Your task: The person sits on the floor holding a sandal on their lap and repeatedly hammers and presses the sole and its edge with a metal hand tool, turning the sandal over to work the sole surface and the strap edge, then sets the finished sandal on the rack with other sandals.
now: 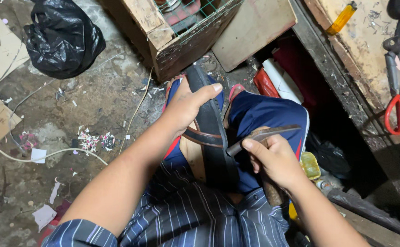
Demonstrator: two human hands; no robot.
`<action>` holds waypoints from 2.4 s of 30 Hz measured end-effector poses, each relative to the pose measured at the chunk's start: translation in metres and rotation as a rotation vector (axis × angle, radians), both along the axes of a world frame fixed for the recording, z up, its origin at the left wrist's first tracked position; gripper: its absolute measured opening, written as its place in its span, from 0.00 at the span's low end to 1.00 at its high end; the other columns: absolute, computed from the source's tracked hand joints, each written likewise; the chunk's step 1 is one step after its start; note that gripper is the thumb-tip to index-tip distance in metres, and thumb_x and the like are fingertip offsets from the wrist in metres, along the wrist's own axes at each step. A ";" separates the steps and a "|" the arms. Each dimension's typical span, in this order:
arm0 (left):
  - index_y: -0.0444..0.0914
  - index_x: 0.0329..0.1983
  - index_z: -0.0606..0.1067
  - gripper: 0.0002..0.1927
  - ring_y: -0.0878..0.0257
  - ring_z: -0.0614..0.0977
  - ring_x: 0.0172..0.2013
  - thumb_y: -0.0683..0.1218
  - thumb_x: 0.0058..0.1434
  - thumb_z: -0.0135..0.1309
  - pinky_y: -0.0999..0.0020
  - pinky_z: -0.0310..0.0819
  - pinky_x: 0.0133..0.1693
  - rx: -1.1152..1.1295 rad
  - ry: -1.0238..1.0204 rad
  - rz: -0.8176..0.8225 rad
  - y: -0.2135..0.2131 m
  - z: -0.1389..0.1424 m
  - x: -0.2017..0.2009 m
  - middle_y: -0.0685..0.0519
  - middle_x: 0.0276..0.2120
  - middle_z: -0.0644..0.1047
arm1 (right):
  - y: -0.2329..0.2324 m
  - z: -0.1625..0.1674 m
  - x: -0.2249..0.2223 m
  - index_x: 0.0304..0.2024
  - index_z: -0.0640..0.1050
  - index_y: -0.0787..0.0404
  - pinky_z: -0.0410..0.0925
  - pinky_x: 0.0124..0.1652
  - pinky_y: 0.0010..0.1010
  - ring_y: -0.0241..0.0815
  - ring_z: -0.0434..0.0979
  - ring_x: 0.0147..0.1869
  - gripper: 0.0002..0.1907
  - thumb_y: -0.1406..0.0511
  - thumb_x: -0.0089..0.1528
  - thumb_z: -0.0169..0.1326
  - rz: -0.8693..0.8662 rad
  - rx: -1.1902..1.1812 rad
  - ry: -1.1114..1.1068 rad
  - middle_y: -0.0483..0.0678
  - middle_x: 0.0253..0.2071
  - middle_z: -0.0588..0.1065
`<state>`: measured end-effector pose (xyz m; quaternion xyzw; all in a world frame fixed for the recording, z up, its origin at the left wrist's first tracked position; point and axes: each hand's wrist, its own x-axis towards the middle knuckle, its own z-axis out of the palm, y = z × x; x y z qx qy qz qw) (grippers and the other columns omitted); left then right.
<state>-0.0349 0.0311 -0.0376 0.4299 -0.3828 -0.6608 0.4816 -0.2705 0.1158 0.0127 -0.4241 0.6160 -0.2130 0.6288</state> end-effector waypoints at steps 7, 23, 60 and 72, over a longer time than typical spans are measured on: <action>0.36 0.52 0.68 0.24 0.69 0.72 0.40 0.50 0.58 0.63 0.71 0.72 0.43 -0.191 -0.233 0.148 -0.004 -0.007 -0.011 0.59 0.38 0.69 | -0.015 0.005 0.017 0.27 0.74 0.63 0.58 0.25 0.26 0.30 0.60 0.25 0.20 0.55 0.62 0.61 0.254 -0.309 0.459 0.42 0.20 0.64; 0.37 0.39 0.71 0.11 0.64 0.78 0.27 0.48 0.59 0.57 0.66 0.75 0.30 0.315 0.300 0.083 0.017 -0.005 0.000 0.53 0.29 0.75 | 0.048 -0.014 0.018 0.35 0.72 0.62 0.63 0.35 0.25 0.32 0.67 0.33 0.12 0.66 0.59 0.65 -0.155 -0.616 0.367 0.42 0.30 0.70; 0.36 0.50 0.74 0.22 0.66 0.79 0.38 0.57 0.63 0.53 0.68 0.74 0.43 0.129 -0.035 -0.099 0.003 -0.001 -0.017 0.54 0.38 0.78 | 0.011 -0.003 0.001 0.31 0.73 0.63 0.62 0.19 0.26 0.32 0.65 0.17 0.15 0.60 0.60 0.62 -0.105 -0.027 0.107 0.43 0.16 0.68; 0.36 0.46 0.74 0.16 0.66 0.77 0.34 0.53 0.66 0.51 0.68 0.72 0.39 0.206 0.120 -0.056 -0.005 -0.021 0.001 0.57 0.33 0.76 | 0.011 -0.029 0.056 0.36 0.72 0.63 0.65 0.33 0.23 0.31 0.68 0.32 0.15 0.64 0.59 0.66 -0.206 -0.716 0.352 0.42 0.30 0.71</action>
